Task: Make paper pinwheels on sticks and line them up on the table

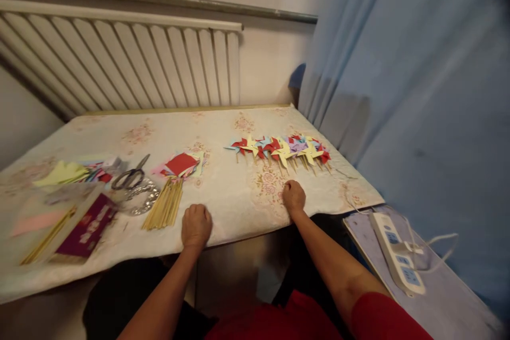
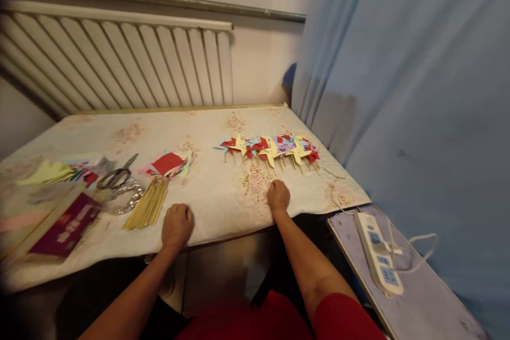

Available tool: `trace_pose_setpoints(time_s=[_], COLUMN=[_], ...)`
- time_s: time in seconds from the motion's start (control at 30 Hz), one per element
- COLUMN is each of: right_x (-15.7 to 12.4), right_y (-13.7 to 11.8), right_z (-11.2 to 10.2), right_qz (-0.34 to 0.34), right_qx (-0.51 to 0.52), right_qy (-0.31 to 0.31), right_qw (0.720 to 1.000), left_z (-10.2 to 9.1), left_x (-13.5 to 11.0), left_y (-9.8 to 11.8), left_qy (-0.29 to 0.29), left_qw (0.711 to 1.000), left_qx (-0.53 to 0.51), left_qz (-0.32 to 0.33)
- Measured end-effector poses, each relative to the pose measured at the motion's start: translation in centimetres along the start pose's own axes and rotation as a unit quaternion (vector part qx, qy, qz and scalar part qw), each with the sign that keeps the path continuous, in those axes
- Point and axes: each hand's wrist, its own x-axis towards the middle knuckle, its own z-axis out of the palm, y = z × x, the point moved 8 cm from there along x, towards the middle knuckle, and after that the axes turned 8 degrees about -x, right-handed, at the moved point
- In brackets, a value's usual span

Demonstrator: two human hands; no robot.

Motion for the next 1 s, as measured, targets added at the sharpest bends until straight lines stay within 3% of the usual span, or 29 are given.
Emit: trace_pose_setpoints(time_s=[0.47,0.87,1.0], right_x=[-0.4,-0.7,-1.1], right_y=[-0.4,-0.3,-1.8], right_z=[-0.4,0.2,0.8], right_qz=[-0.001,-0.030,-0.071], right_qx=[-0.035,-0.049,-0.016], right_qy=[-0.021,-0.017,-0.018], right_qw=[0.999,0.998,0.997], left_z=[-0.1,1.0,1.4], left_x=[-0.4,3.5,4.4], left_y=[0.0,-1.8,-2.3], left_qy=[-0.037,-0.076,-0.081], left_qw=[0.998,0.994,0.991], left_qx=[-0.031,-0.081,-0.106], left_qz=[-0.047,-0.001,0.016])
